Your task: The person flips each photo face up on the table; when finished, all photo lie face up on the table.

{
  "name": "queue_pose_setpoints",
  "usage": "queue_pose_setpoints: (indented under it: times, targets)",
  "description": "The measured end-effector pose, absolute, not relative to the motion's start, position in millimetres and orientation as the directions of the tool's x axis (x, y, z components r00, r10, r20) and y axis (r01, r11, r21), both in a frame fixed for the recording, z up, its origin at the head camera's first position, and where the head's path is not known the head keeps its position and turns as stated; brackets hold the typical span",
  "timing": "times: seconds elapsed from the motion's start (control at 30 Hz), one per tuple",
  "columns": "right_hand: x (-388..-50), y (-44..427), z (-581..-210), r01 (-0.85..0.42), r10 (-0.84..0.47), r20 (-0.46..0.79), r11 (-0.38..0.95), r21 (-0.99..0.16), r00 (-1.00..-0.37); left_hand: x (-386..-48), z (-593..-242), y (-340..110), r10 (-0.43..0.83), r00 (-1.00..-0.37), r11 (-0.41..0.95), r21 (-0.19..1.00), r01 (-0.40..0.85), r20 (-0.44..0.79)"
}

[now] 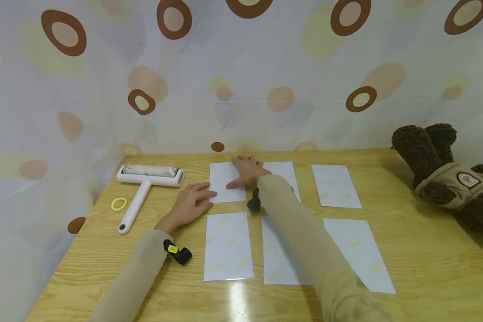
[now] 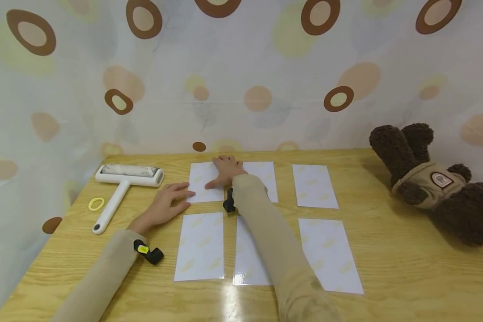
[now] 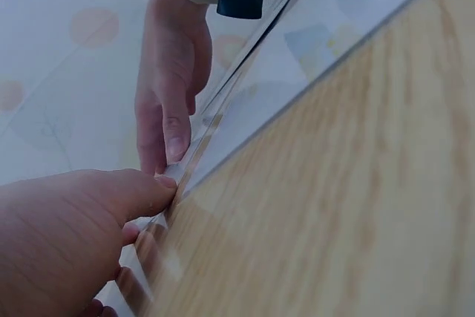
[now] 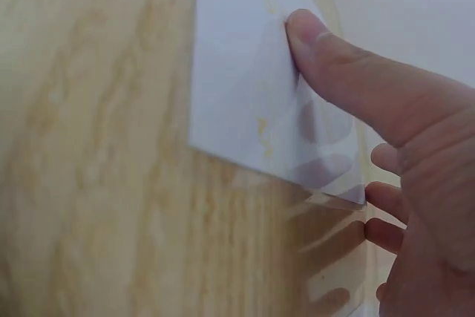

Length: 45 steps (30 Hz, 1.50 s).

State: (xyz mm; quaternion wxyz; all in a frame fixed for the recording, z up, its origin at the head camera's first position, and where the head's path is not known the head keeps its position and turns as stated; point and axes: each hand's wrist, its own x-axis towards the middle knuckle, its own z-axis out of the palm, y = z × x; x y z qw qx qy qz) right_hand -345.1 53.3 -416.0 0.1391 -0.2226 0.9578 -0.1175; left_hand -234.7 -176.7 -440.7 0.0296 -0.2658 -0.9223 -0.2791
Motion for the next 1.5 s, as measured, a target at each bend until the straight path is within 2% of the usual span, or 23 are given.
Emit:
queue_pose_setpoints:
  times: [0.23,0.47,0.77,0.87,1.0,1.13,1.2,1.37,1.5]
  targets:
    - [-343.6,48.3,-410.8,-0.371,-0.451,-0.217,0.869,-0.327,-0.866,-233.6,-441.6,-177.4,0.468,-0.862,0.706,0.504,0.498,0.196]
    - [-346.1,47.3,-408.9,-0.381,-0.444,-0.223,0.882,-0.277,-0.868,-234.1,-441.0,-177.5,0.467,-0.863,0.706,0.505,0.496,0.194]
    - [-354.4,46.8,-411.5,-0.265,-0.359,-0.275,0.908,-0.325,-0.892,-234.1,-441.3,-173.1,0.445,-0.868,0.69,0.533,0.49,0.222]
    - [-355.7,48.2,-411.8,-0.272,-0.377,-0.211,0.875,-0.4,-0.902,-234.2,-440.9,-170.8,0.385,-0.905,0.701,0.581,0.414,0.181]
    - [-357.2,50.9,-413.6,-0.353,-0.445,-0.029,0.748,-0.562,-0.895,-233.5,-440.2,-167.6,0.296,-0.947,0.693,0.654,0.303,0.125]
    - [-356.3,53.2,-413.2,-0.422,-0.49,0.087,0.633,-0.649,-0.868,-231.6,-440.6,-165.3,0.248,-0.955,0.637,0.716,0.287,0.163]
    - [-354.4,53.9,-411.3,-0.42,-0.482,0.098,0.625,-0.658,-0.871,-231.3,-441.4,-164.2,0.222,-0.953,0.584,0.755,0.298,0.205]
    - [-345.0,53.5,-402.1,-0.393,-0.404,0.122,0.703,-0.593,-0.907,-233.4,-443.6,-161.7,0.156,-0.947,0.423,0.847,0.322,0.283]
    - [-334.7,50.9,-397.2,-0.401,-0.354,0.199,0.705,-0.586,-0.914,-233.7,-443.1,-160.0,0.129,-0.97,0.26,0.937,0.234,0.206]
